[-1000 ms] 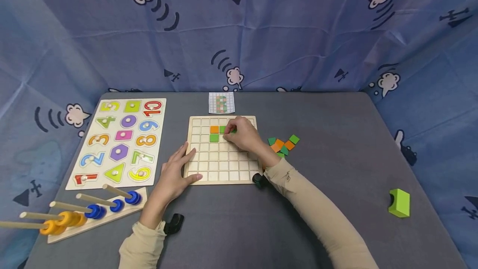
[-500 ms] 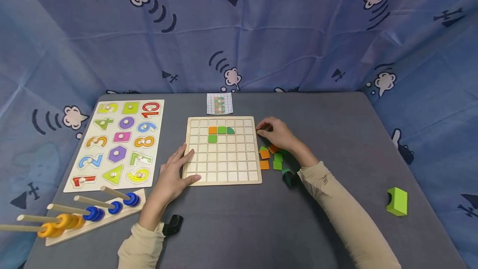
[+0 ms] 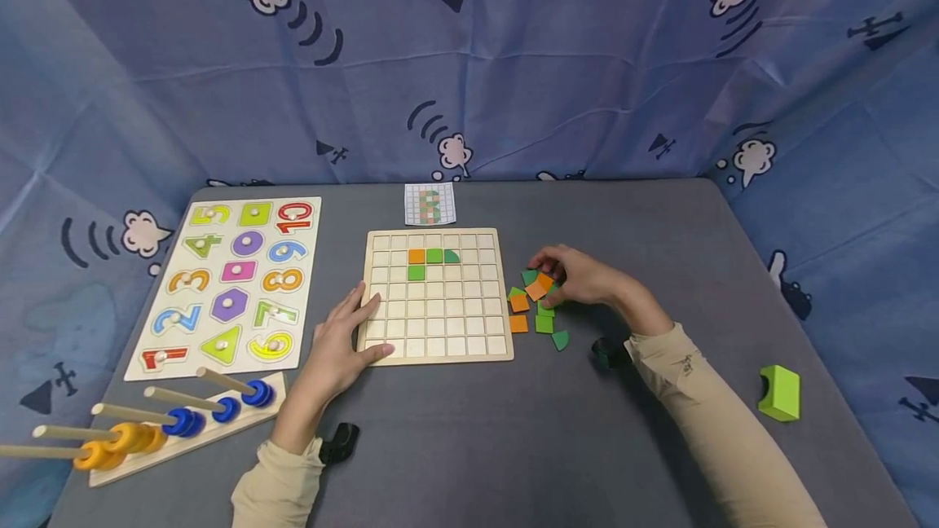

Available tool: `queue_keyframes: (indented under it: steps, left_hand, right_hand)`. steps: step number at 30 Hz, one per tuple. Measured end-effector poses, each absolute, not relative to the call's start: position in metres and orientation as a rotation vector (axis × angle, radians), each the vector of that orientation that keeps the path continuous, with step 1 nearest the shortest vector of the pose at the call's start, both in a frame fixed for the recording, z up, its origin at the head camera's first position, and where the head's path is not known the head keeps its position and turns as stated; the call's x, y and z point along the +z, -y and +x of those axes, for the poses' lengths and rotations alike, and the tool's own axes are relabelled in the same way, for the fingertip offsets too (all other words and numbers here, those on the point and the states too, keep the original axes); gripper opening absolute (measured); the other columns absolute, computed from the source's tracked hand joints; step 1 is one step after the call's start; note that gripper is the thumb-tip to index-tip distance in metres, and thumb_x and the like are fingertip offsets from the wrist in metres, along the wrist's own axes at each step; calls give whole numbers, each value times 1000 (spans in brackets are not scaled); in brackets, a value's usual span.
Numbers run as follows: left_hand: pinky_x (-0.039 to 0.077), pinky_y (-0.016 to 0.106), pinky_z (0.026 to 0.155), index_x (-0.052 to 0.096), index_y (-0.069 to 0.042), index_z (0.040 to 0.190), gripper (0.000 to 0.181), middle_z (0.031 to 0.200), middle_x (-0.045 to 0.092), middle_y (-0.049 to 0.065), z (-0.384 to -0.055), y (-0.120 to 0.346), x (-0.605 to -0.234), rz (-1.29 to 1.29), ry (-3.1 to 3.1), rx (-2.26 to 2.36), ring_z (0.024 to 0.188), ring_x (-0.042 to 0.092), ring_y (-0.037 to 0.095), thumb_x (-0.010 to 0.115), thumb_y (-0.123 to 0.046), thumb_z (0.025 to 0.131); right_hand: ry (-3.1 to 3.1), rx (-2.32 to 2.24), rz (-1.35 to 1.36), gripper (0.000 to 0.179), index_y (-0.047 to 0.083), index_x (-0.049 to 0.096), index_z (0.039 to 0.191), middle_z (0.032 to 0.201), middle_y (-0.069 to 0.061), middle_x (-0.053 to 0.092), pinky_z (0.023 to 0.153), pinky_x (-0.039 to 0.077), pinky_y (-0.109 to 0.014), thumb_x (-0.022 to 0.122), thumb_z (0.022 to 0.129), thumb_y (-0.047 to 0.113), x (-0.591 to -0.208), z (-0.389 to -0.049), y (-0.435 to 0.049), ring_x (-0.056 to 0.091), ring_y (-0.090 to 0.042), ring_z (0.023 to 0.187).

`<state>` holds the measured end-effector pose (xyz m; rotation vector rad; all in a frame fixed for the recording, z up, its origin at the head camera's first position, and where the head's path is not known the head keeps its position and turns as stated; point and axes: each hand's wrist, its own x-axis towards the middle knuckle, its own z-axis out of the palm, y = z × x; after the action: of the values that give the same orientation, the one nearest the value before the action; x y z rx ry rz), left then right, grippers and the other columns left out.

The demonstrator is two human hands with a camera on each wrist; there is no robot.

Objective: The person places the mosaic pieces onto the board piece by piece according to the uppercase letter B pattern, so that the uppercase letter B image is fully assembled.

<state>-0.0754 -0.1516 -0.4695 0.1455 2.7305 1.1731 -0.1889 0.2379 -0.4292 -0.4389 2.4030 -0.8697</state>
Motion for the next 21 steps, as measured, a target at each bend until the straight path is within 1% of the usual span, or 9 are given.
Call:
queue_keyframes:
  steps: [2, 6, 11, 16, 19, 21]
  left_hand:
    - [21, 72, 115, 48, -2, 158, 82, 175, 24, 23, -76, 152, -470, 144, -2729, 1169, 160, 21, 51, 87, -19, 88]
    - [21, 72, 116, 48, -3, 159, 82, 175, 23, 22, -77, 152, -470, 139, -2726, 1163, 160, 21, 51, 87, -20, 88]
    - [21, 72, 116, 47, -3, 159, 83, 175, 23, 23, -76, 152, -470, 133, -2724, 1158, 160, 21, 51, 88, -19, 88]
    - [20, 72, 116, 47, -3, 159, 82, 175, 23, 23, -76, 152, -470, 136, -2726, 1161, 160, 21, 51, 87, -19, 88]
    - [21, 72, 116, 48, -2, 159, 82, 175, 24, 23, -76, 152, -470, 143, -2732, 1163, 160, 21, 51, 87, -19, 89]
    - [21, 72, 116, 47, -2, 159, 82, 175, 23, 23, -76, 152, -470, 146, -2731, 1163, 160, 21, 51, 87, -19, 89]
  right_hand:
    - [-2425, -869, -436, 49, -3, 62, 129, 114, -18, 55, 88, 46, -41, 85, 86, -2, -432, -190, -239, 52, -29, 98]
    - [-2484, -856, -423, 35, -1, 67, 118, 103, -13, 60, 85, 46, -38, 84, 87, -1, -437, -191, -240, 53, -24, 92]
    - [-2525, -841, -395, 23, 1, 69, 109, 98, -11, 63, 81, 46, -36, 83, 90, 2, -440, -190, -238, 55, -23, 89]
    - [-2601, -885, -435, 16, 2, 71, 102, 93, -11, 65, 76, 47, -33, 81, 91, 0, -441, -191, -234, 56, -22, 83]
    - [-2693, -945, -453, 11, 3, 74, 100, 90, -12, 69, 72, 47, -32, 81, 92, 1, -441, -192, -230, 57, -22, 78]
    - [-2741, -995, -445, 8, 4, 77, 100, 91, -13, 73, 72, 48, -32, 80, 93, 3, -441, -192, -225, 61, -22, 77]
